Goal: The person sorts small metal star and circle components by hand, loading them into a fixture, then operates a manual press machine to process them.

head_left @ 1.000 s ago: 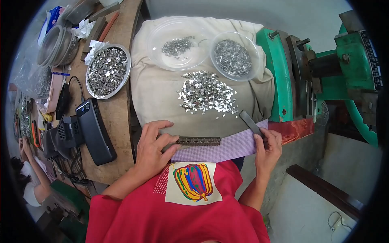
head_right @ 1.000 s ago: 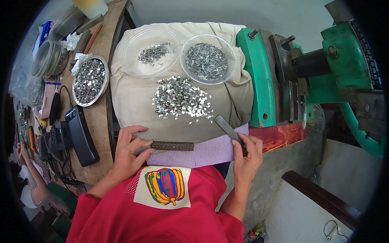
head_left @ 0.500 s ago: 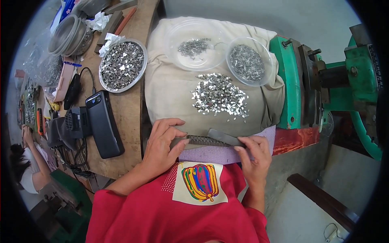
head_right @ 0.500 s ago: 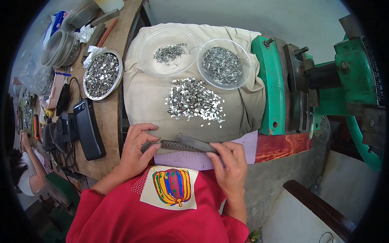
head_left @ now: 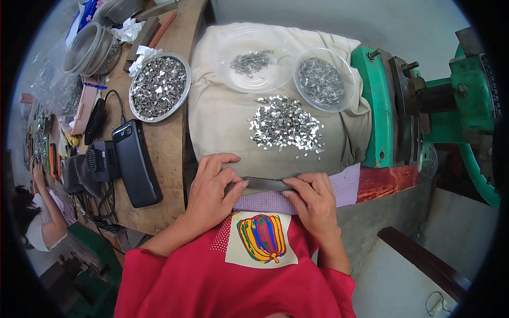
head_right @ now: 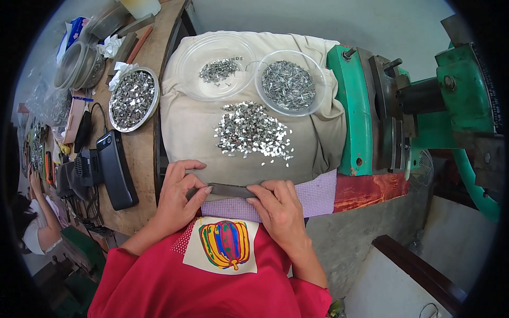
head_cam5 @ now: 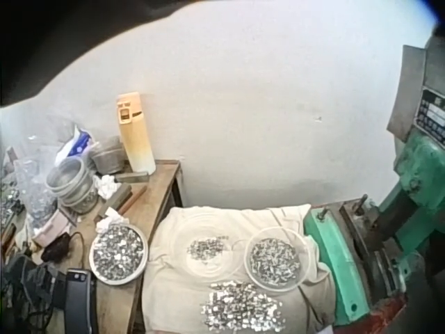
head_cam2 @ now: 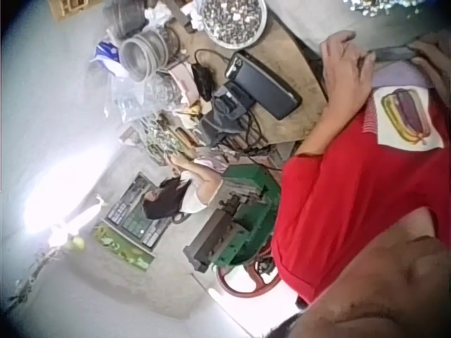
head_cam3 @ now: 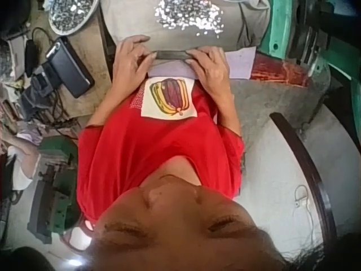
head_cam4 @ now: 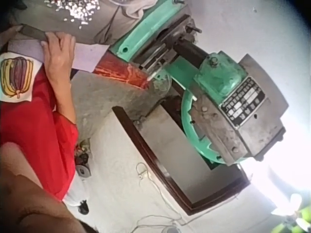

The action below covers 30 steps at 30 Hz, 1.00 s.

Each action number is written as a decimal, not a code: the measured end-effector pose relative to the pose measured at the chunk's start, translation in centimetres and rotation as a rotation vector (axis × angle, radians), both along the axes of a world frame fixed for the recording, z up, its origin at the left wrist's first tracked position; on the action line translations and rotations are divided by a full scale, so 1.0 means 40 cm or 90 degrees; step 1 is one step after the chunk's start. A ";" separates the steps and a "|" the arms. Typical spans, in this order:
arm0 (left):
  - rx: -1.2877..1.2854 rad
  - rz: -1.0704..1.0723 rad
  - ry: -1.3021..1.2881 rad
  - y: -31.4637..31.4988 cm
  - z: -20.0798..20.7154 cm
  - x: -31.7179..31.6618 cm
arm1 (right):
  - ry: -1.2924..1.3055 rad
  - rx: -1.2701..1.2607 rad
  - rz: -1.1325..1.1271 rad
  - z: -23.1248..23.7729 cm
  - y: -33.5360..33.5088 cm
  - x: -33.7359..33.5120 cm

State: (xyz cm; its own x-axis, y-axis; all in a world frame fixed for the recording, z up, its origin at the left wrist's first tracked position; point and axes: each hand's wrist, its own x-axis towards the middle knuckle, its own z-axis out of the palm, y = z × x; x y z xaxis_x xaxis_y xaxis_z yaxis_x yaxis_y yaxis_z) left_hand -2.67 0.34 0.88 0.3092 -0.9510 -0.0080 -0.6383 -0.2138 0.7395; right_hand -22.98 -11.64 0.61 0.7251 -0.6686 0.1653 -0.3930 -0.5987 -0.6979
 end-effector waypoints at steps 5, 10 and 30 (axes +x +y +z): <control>0.007 0.001 -0.007 -0.001 0.004 -0.005 | 0.012 -0.019 0.001 0.006 -0.005 -0.002; 0.012 -0.003 -0.022 0.000 0.008 -0.007 | 0.028 -0.010 0.004 0.020 0.001 -0.014; -0.057 -0.166 -0.127 0.008 0.009 0.017 | -0.018 -0.027 -0.033 -0.027 0.030 -0.073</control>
